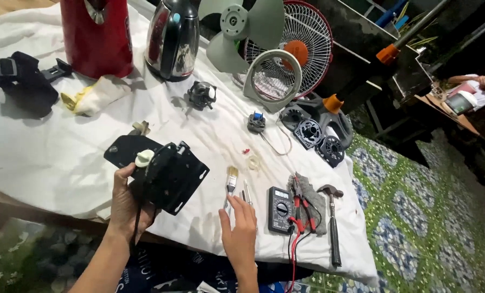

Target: A person is repairing a fan motor assembly on a table, using a screwdriver to remove components and a brush to clean the parts.

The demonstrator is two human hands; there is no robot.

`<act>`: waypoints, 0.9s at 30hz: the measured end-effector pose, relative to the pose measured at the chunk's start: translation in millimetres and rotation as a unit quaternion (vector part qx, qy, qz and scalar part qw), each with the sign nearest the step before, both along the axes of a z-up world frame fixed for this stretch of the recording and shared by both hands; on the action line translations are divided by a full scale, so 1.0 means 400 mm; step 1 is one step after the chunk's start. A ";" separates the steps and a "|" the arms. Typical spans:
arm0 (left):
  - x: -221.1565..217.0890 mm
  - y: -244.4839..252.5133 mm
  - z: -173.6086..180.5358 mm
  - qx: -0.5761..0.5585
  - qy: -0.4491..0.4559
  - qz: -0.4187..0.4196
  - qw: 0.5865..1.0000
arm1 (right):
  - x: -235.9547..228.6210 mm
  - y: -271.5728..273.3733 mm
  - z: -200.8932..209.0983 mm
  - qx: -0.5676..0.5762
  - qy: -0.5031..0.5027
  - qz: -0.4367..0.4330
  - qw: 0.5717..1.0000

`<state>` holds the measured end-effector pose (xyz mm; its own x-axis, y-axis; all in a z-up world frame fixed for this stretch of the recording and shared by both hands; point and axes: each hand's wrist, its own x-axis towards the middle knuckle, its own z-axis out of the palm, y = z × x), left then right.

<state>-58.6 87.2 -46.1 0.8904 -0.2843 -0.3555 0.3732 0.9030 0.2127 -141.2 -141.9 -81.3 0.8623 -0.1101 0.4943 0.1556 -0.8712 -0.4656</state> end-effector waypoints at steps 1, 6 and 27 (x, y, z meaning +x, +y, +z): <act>-0.001 -0.002 -0.006 0.009 -0.022 0.006 1.000 | -0.005 0.004 0.011 0.015 -0.007 0.010 1.000; -0.017 0.002 -0.004 0.002 -0.092 0.000 0.996 | -0.033 0.024 0.057 0.027 -0.035 0.033 0.998; -0.022 0.005 -0.104 0.031 -0.281 -0.014 0.959 | -0.081 0.113 0.124 0.138 -0.073 0.101 0.983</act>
<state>-67.6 89.1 -87.9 0.9392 -0.3037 0.1604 0.2071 0.8734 0.4407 -173.6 -96.5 -31.7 0.8026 -0.0905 0.5897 0.3957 -0.6590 -0.6397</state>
